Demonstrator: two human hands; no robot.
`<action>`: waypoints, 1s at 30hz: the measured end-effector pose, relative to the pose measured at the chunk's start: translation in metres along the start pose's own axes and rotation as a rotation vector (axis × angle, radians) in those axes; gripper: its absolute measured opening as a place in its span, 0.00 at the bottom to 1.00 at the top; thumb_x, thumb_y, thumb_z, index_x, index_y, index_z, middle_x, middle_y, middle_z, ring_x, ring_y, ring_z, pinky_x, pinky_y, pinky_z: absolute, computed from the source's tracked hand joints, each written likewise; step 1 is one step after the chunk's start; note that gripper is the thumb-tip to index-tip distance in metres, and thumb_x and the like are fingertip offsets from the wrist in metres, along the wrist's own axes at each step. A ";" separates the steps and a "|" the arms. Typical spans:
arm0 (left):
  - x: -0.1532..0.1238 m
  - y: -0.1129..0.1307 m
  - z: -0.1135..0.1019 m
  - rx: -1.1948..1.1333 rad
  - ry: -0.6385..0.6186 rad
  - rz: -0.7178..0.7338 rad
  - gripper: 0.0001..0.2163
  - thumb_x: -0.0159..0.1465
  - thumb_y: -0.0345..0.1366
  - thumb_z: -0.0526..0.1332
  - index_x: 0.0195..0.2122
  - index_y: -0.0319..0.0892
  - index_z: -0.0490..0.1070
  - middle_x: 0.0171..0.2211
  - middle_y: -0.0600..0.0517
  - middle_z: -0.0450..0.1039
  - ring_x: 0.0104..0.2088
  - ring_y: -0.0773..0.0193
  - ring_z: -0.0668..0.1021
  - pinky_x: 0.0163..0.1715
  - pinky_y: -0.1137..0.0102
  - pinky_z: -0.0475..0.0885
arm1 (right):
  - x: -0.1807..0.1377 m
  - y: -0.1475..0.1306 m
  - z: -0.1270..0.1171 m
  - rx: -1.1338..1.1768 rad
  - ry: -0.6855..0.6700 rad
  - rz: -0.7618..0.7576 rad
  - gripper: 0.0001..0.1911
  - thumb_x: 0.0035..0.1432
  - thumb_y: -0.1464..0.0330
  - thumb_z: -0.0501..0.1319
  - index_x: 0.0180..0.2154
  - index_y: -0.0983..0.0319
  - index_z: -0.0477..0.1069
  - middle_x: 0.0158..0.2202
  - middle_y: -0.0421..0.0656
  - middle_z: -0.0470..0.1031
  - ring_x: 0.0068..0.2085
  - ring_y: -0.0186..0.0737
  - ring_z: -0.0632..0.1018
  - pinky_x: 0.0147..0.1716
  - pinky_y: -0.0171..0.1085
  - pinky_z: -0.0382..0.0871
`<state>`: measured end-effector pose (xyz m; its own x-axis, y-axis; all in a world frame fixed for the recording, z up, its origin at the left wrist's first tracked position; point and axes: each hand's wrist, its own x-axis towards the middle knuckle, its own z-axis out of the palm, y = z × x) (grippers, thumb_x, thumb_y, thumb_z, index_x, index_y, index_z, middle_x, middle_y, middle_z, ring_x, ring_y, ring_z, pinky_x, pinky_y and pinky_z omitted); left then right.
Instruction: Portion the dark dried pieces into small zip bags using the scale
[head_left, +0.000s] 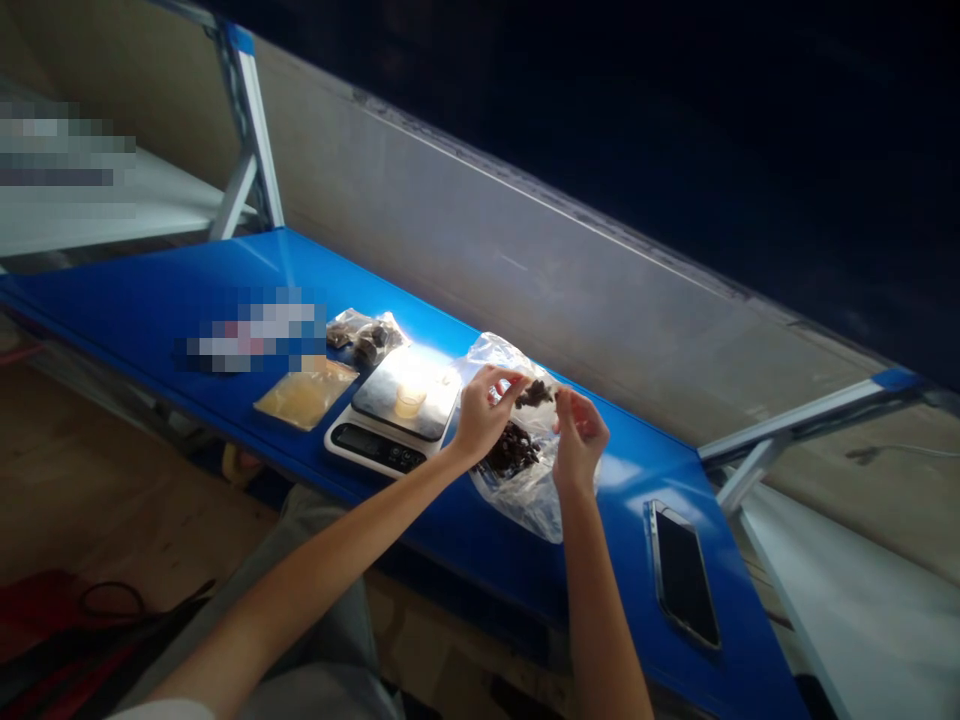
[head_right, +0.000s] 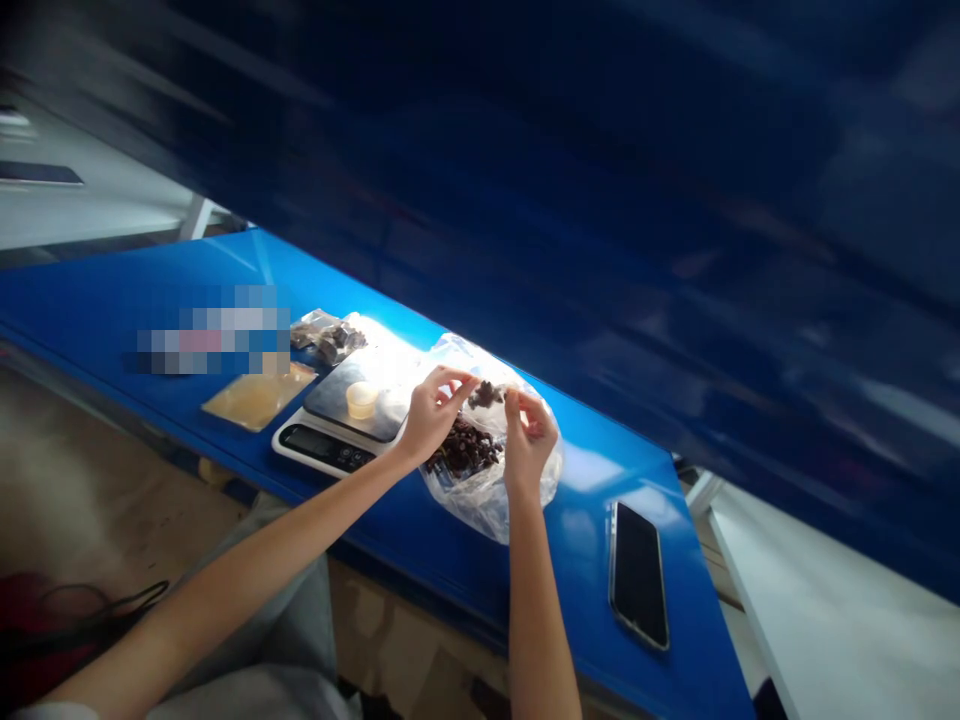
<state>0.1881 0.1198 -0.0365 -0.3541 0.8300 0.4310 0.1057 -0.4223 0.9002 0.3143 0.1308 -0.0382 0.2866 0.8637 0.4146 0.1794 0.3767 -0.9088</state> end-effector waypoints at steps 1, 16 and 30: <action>0.000 0.001 0.000 -0.013 0.033 -0.009 0.05 0.62 0.36 0.62 0.31 0.41 0.75 0.32 0.51 0.73 0.29 0.68 0.72 0.25 0.74 0.65 | 0.000 0.000 0.000 0.017 0.014 0.009 0.17 0.51 0.54 0.65 0.32 0.62 0.77 0.26 0.40 0.75 0.25 0.33 0.70 0.20 0.32 0.59; 0.000 -0.001 -0.004 -0.010 -0.066 0.000 0.06 0.61 0.36 0.63 0.31 0.40 0.76 0.31 0.52 0.74 0.27 0.70 0.72 0.25 0.75 0.66 | 0.004 0.001 0.000 0.115 -0.110 0.169 0.16 0.45 0.56 0.69 0.31 0.60 0.77 0.30 0.41 0.80 0.33 0.39 0.80 0.27 0.33 0.69; -0.002 0.002 -0.006 -0.004 -0.030 0.007 0.08 0.61 0.39 0.62 0.37 0.42 0.78 0.33 0.51 0.76 0.28 0.70 0.73 0.21 0.77 0.62 | 0.006 0.002 0.000 0.191 0.052 0.196 0.18 0.42 0.54 0.69 0.29 0.60 0.73 0.25 0.38 0.77 0.28 0.36 0.79 0.19 0.29 0.64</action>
<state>0.1839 0.1149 -0.0356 -0.3253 0.8374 0.4392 0.1042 -0.4299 0.8968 0.3161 0.1368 -0.0378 0.3469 0.9100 0.2270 -0.0639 0.2644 -0.9623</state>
